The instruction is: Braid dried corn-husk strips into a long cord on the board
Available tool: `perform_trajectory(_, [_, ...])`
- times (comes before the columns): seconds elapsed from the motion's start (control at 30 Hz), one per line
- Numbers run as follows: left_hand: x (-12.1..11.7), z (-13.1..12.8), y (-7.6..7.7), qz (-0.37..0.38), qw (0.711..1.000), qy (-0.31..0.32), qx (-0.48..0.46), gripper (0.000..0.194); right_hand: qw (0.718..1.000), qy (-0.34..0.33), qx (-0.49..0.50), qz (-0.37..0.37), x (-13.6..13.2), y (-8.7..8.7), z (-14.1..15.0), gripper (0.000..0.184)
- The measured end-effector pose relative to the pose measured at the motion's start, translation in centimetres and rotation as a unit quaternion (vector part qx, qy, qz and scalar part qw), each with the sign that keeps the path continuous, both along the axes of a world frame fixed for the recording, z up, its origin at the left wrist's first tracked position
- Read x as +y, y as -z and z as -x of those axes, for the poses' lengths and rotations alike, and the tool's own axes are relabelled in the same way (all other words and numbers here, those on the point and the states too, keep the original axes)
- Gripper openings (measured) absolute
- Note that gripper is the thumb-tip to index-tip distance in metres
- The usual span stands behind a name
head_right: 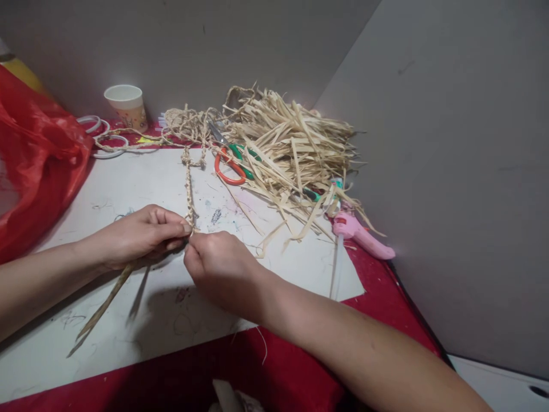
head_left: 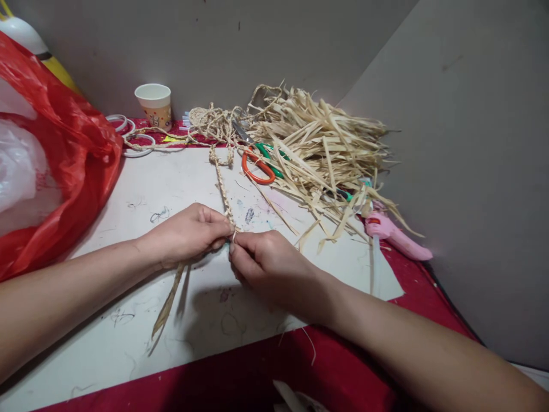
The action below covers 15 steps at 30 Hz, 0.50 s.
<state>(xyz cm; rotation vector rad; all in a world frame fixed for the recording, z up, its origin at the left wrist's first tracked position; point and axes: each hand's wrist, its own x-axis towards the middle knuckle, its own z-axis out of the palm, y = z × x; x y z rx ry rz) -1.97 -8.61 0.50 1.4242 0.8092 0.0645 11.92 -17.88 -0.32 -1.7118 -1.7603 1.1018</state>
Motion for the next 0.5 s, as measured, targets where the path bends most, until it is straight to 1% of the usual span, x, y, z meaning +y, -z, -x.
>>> perform_trajectory(0.03, [0.0,0.0,-0.1,0.0,1.0,0.0,-0.002,0.029,0.998,-0.005,-0.059,-0.035,-0.1,0.1,0.0,0.025])
perform_trajectory(0.1, [0.0,0.0,-0.2,0.002,1.0,-0.002,-0.005,0.029,0.98,-0.024,-0.174,-0.09,-0.3,0.1,0.1,0.022])
perform_trajectory(0.17, [0.0,-0.1,-0.2,0.005,1.0,-0.005,-0.001,0.027,0.964,-0.063,-0.235,-0.109,-0.8,-0.2,0.4,0.017])
perform_trajectory(0.23, [0.0,-0.1,-0.3,0.015,1.0,-0.009,0.005,0.022,0.955,-0.12,-0.257,-0.088,-1.4,-1.3,0.5,0.015])
perform_trajectory(0.27, [0.1,-0.1,-0.3,0.022,1.0,-0.007,0.006,0.018,0.954,-0.152,-0.249,-0.063,-1.6,-2.0,0.5,0.019])
perform_trajectory(0.3, [0.2,-0.1,-0.4,0.03,1.0,-0.004,0.005,0.016,0.956,-0.181,-0.227,-0.036,-1.8,-2.7,0.3,0.024])
perform_trajectory(0.33, [0.2,-0.1,-0.4,0.037,0.999,0.001,0.001,0.015,0.962,-0.197,-0.189,-0.024,-1.8,-3.4,0.0,0.03])
perform_trajectory(0.37, [0.3,0.0,-0.4,0.045,0.999,0.008,-0.005,0.016,0.972,-0.182,-0.144,-0.033,-1.7,-4.0,-0.4,0.036])
perform_trajectory(0.4, [0.4,0.0,-0.4,0.053,0.998,0.016,-0.012,0.017,0.984,-0.137,-0.101,-0.055,-1.5,-4.4,-0.9,0.039])
perform_trajectory(0.43, [0.5,0.1,-0.4,0.062,0.998,0.022,-0.018,0.019,0.992,-0.072,-0.062,-0.081,-1.1,-4.5,-1.4,0.04])
perform_trajectory(0.5, [0.7,0.2,-0.4,0.078,0.996,0.029,-0.027,0.021,0.992,0.055,-0.001,-0.112,-0.1,-4.1,-2.4,0.031])
